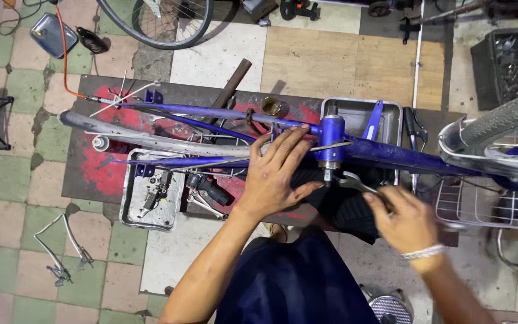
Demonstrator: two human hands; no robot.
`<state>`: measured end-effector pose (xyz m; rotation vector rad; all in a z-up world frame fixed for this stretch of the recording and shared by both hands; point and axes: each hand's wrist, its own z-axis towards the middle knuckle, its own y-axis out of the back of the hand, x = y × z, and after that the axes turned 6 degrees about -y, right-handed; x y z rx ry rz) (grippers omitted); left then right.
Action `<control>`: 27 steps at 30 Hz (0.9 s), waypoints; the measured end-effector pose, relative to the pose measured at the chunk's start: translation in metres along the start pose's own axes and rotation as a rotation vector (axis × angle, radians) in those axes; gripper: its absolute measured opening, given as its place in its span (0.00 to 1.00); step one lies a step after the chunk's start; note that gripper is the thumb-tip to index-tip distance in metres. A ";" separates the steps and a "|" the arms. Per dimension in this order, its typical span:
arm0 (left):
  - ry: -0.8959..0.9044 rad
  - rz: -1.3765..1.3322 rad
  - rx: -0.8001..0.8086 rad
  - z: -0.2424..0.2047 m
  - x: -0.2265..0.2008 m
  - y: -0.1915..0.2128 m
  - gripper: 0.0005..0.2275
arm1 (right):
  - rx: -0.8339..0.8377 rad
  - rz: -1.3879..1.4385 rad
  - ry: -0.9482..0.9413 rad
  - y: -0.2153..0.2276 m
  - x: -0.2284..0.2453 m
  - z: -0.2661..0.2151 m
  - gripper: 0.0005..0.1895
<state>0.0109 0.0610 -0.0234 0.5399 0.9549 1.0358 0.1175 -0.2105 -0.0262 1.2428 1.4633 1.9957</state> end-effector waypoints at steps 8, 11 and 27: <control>0.014 -0.060 -0.028 0.010 -0.001 0.007 0.35 | 0.120 -0.753 0.430 0.110 0.078 0.064 0.16; 0.030 -0.034 0.047 0.017 -0.002 0.013 0.37 | 0.092 -0.885 0.587 0.120 0.092 0.078 0.14; -0.179 -0.325 0.134 0.021 0.059 0.033 0.32 | 0.633 -1.099 -0.417 0.092 0.159 0.059 0.21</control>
